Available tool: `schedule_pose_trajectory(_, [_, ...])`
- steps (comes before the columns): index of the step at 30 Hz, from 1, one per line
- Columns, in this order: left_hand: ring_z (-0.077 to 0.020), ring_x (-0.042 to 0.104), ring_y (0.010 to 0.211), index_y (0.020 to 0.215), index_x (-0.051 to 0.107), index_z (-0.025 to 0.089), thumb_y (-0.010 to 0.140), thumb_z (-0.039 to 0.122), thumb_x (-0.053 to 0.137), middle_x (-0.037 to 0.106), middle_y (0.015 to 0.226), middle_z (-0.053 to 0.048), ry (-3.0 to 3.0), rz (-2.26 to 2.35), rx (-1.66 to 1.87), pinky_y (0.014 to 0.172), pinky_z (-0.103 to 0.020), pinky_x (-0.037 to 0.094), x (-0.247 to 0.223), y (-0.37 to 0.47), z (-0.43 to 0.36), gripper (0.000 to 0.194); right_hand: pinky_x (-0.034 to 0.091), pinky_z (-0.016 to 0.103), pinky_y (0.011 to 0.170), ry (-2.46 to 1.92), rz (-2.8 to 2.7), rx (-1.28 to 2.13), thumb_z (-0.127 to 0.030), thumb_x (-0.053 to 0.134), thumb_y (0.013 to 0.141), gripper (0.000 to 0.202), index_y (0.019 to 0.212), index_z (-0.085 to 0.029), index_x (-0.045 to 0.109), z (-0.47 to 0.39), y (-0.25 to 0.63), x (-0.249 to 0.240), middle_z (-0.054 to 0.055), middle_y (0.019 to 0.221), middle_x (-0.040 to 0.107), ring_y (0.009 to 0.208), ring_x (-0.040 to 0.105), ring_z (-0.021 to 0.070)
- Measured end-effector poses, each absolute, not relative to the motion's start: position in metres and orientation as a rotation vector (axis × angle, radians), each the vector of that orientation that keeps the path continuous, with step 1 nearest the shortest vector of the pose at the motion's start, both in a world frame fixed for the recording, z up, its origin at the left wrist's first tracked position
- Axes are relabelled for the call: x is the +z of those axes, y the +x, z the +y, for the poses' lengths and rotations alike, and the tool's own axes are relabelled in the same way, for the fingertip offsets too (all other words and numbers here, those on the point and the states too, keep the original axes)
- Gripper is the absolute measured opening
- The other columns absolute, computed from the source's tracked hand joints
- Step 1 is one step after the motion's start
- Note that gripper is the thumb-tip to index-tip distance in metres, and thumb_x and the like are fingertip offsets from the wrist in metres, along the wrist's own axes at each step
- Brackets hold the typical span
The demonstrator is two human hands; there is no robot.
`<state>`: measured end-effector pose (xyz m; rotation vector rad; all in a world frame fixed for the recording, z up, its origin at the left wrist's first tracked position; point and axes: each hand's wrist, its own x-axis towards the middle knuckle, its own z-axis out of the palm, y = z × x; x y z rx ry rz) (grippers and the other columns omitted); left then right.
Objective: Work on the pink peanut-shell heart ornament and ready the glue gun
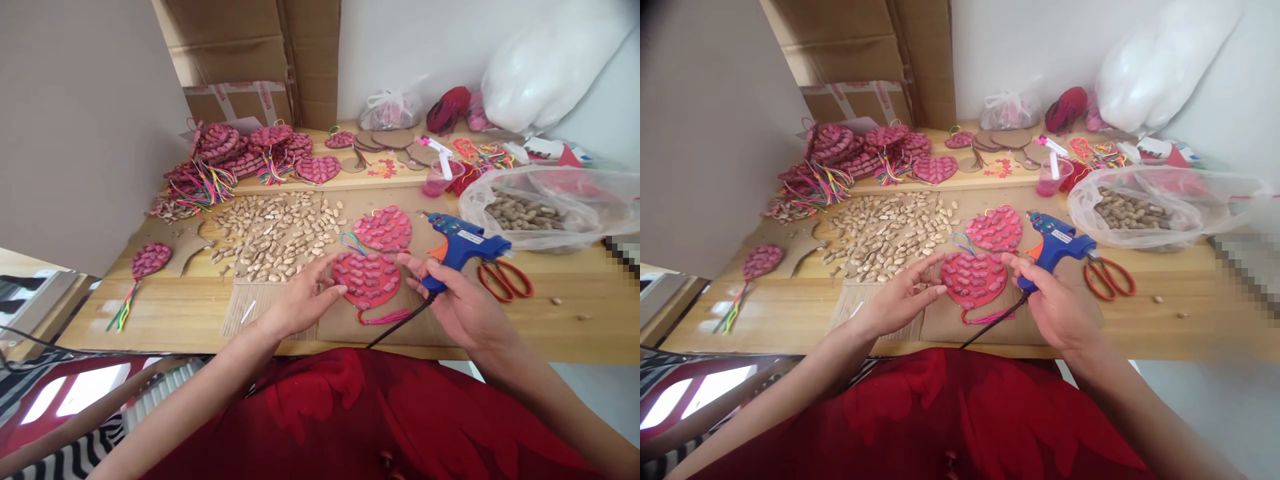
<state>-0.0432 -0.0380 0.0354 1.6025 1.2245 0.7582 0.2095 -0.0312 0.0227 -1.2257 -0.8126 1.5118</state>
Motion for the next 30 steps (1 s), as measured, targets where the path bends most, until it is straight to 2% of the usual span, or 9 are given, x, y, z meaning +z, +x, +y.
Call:
schedule_pose_trajectory(5, [-0.0197, 0.064, 0.102, 0.146, 0.042, 0.028, 0.088, 0.028, 0.061, 0.051, 0.147, -0.009, 1.563, 1.179, 0.728, 0.093, -0.038, 0.051, 0.031, -0.045, -0.044, 0.062, 0.038, 0.044, 0.113, -1.225, -0.870, 1.549, -0.045, 0.069, 0.079, 0.019, 0.077, -0.026, 0.068, -0.043, 0.213, 0.019, 0.000, 0.116, 0.071, 0.127, 0.053, 0.0255])
schedule_pose_trajectory(9, [-0.0199, 0.065, 0.098, 0.145, 0.044, 0.023, 0.087, 0.029, 0.062, 0.053, 0.145, -0.012, 1.572, 1.215, 0.706, 0.088, -0.037, 0.053, 0.031, -0.043, -0.040, 0.062, 0.033, 0.045, 0.118, -1.190, -0.888, 1.543, -0.043, 0.068, 0.081, 0.019, 0.076, -0.026, 0.068, -0.037, 0.213, 0.012, 0.000, 0.117, 0.070, 0.130, 0.051, 0.0253])
schedule_pose_trajectory(14, [-0.0216, 0.066, 0.098, 0.144, 0.046, 0.023, 0.086, 0.029, 0.063, 0.053, 0.145, -0.012, 1.599, 1.211, 0.698, 0.091, -0.041, 0.052, 0.031, -0.039, -0.027, 0.060, 0.033, 0.044, 0.118, -1.197, -0.850, 1.534, -0.044, 0.070, 0.078, 0.018, 0.083, -0.027, 0.071, -0.025, 0.210, 0.013, -0.001, 0.115, 0.071, 0.128, 0.053, 0.0250])
schedule_pose_trajectory(18, [-0.0231, 0.066, 0.099, 0.143, 0.047, 0.022, 0.085, 0.031, 0.064, 0.055, 0.142, -0.013, 1.630, 1.219, 0.706, 0.089, -0.041, 0.053, 0.030, -0.029, -0.012, 0.061, 0.039, 0.041, 0.115, -1.199, -0.833, 1.496, -0.045, 0.073, 0.074, 0.018, 0.075, -0.027, 0.069, -0.011, 0.207, 0.018, -0.002, 0.108, 0.073, 0.127, 0.054, 0.0239])
schedule_pose_trajectory(22, [-0.0219, 0.066, 0.097, 0.137, 0.053, 0.020, 0.084, 0.030, 0.065, 0.058, 0.138, -0.012, 1.676, 1.240, 0.714, 0.091, -0.041, 0.052, 0.030, -0.023, -0.003, 0.056, 0.042, 0.041, 0.111, -1.177, -0.841, 1.457, -0.044, 0.072, 0.075, 0.020, 0.069, -0.026, 0.066, -0.003, 0.208, 0.019, -0.002, 0.106, 0.073, 0.127, 0.054, 0.0242])
schedule_pose_trajectory(26, [-0.0217, 0.066, 0.097, 0.141, 0.049, 0.018, 0.085, 0.030, 0.065, 0.053, 0.145, -0.013, 1.629, 1.186, 0.691, 0.092, -0.042, 0.052, 0.033, -0.028, -0.009, 0.059, 0.037, 0.045, 0.116, -1.183, -0.861, 1.493, -0.042, 0.070, 0.077, 0.016, 0.072, -0.027, 0.067, -0.011, 0.212, 0.015, -0.002, 0.108, 0.073, 0.128, 0.053, 0.0251])
schedule_pose_trajectory(30, [-0.0237, 0.064, 0.104, 0.143, 0.047, 0.023, 0.087, 0.030, 0.062, 0.050, 0.148, -0.008, 1.581, 1.151, 0.706, 0.095, -0.042, 0.051, 0.035, -0.037, -0.021, 0.058, 0.029, 0.046, 0.121, -1.169, -0.881, 1.520, -0.040, 0.067, 0.081, 0.013, 0.076, -0.028, 0.069, -0.022, 0.215, 0.013, -0.001, 0.109, 0.072, 0.130, 0.050, 0.0250])
